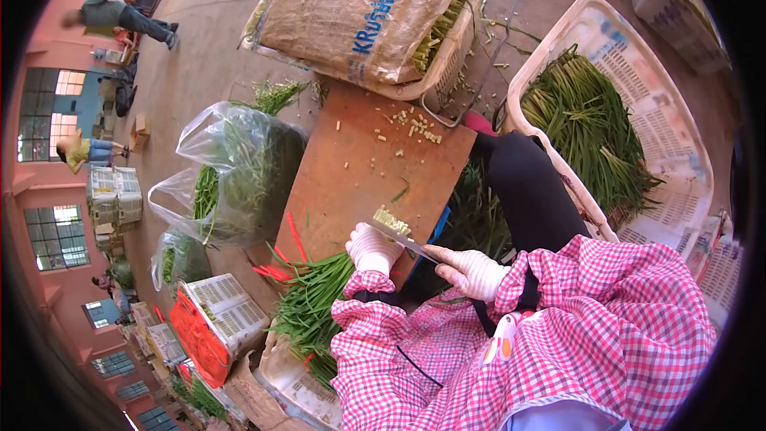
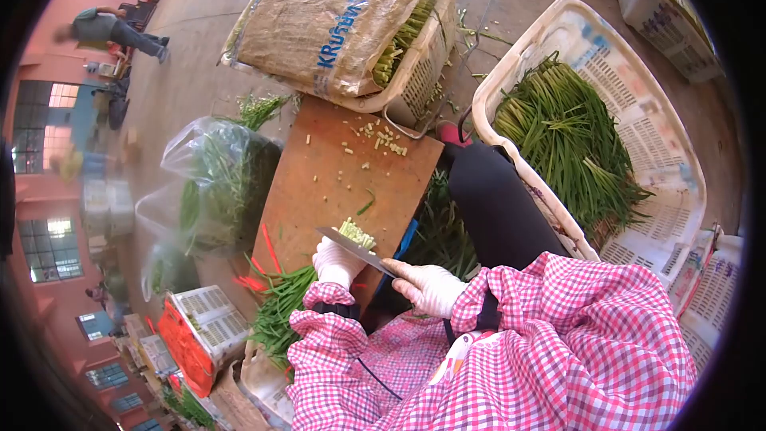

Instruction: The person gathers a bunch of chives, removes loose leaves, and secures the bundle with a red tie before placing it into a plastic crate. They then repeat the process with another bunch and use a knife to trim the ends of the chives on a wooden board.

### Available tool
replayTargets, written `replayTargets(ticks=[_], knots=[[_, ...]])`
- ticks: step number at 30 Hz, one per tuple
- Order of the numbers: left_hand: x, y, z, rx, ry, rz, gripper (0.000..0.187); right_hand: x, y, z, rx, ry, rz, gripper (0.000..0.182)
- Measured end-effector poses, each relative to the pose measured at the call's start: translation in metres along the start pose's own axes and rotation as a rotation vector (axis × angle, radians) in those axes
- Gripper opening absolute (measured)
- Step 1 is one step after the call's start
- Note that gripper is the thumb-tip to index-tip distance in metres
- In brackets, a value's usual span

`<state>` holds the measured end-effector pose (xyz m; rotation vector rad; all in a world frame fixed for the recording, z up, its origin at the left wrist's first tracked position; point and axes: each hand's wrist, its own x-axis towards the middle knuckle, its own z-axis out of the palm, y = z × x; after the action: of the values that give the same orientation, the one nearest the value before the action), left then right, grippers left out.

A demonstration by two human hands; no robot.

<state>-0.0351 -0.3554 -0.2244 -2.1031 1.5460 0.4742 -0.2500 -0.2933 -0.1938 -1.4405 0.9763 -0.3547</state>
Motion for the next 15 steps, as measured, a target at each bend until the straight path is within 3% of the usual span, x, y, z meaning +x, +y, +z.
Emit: replayTargets(ticks=[2,15], knots=[[-0.004,0.004,-0.012,-0.094,-0.147,-0.076,0.071,0.002,0.009,0.006,0.001,0.040,-0.054,0.042],[-0.006,0.009,-0.017,-0.080,-0.163,-0.081,0.068,0.003,0.008,0.008,0.008,0.019,0.044,0.040]])
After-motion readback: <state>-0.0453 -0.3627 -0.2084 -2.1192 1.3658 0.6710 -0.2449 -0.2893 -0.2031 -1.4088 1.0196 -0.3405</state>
